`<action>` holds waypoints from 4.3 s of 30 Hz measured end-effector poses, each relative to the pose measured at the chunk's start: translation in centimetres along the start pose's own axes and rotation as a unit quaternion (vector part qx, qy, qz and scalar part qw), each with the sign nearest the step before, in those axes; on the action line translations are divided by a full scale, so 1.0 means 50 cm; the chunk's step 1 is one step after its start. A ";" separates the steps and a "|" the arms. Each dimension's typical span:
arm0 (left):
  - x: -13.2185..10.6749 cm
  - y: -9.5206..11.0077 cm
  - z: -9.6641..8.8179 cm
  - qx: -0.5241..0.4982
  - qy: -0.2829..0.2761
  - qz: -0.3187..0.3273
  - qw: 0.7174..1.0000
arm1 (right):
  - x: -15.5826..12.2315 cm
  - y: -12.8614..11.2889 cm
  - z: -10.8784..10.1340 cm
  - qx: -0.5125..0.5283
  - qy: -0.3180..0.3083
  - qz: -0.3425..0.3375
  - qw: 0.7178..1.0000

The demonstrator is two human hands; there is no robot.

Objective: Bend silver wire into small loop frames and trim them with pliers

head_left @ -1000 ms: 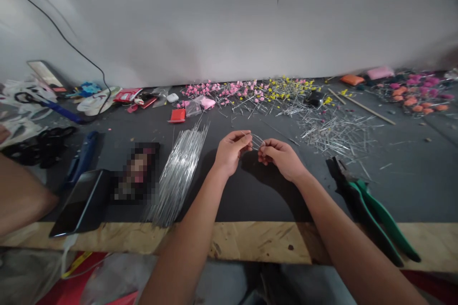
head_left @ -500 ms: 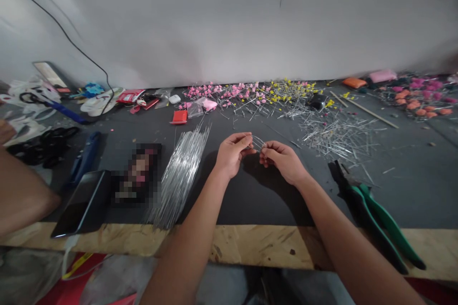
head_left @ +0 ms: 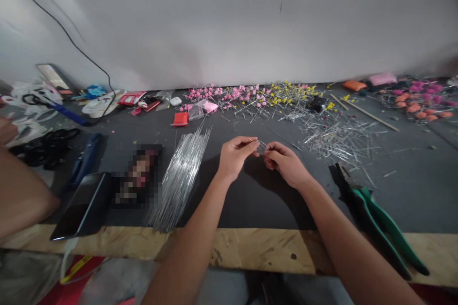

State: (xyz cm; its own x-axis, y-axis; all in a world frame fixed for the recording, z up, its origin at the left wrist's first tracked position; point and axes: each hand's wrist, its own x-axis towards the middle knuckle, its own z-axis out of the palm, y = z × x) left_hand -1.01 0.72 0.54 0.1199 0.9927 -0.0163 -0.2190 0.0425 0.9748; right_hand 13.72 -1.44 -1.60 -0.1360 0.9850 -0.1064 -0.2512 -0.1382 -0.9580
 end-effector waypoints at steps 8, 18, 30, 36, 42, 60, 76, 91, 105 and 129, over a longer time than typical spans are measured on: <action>-0.007 0.005 0.006 0.053 -0.016 0.025 0.998 | -0.001 -0.001 0.001 0.012 0.021 0.010 1.000; -0.011 0.007 0.009 0.083 -0.017 0.049 0.995 | 0.003 0.001 0.000 0.008 0.034 0.023 0.999; -0.008 0.009 0.005 0.048 -0.006 0.036 0.998 | 0.001 -0.003 0.002 0.028 -0.001 0.029 0.999; -0.013 0.014 0.010 0.075 -0.025 0.047 0.996 | 0.004 0.003 0.002 0.038 0.033 0.034 0.998; -0.006 0.007 0.009 0.004 0.018 0.022 1.000 | -0.001 -0.005 0.006 0.039 0.014 0.022 0.999; 0.004 0.004 0.004 -0.137 -0.005 -0.094 0.986 | -0.007 0.000 0.008 -0.013 -0.048 -0.024 0.998; 0.003 -0.001 0.012 -0.130 0.022 -0.110 0.985 | -0.003 0.001 0.006 -0.084 -0.039 -0.053 0.994; 0.009 -0.005 0.013 -0.136 0.048 -0.097 0.985 | -0.002 0.008 0.012 -0.045 -0.032 -0.053 0.997; 0.008 -0.021 0.016 -0.184 0.066 -0.139 0.971 | 0.003 0.011 0.019 0.038 -0.006 -0.009 0.999; 0.010 -0.014 0.019 -0.125 0.053 -0.080 0.988 | -0.001 0.004 0.009 -0.065 -0.006 -0.059 0.996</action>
State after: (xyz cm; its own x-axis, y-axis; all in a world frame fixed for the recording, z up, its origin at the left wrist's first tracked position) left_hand 0.11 1.07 0.08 0.0739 0.9768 -0.2012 -0.4391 0.2130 0.8728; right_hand 13.25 -1.58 -1.67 -0.1249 0.9921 0.0118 -0.1409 -0.0059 -0.9900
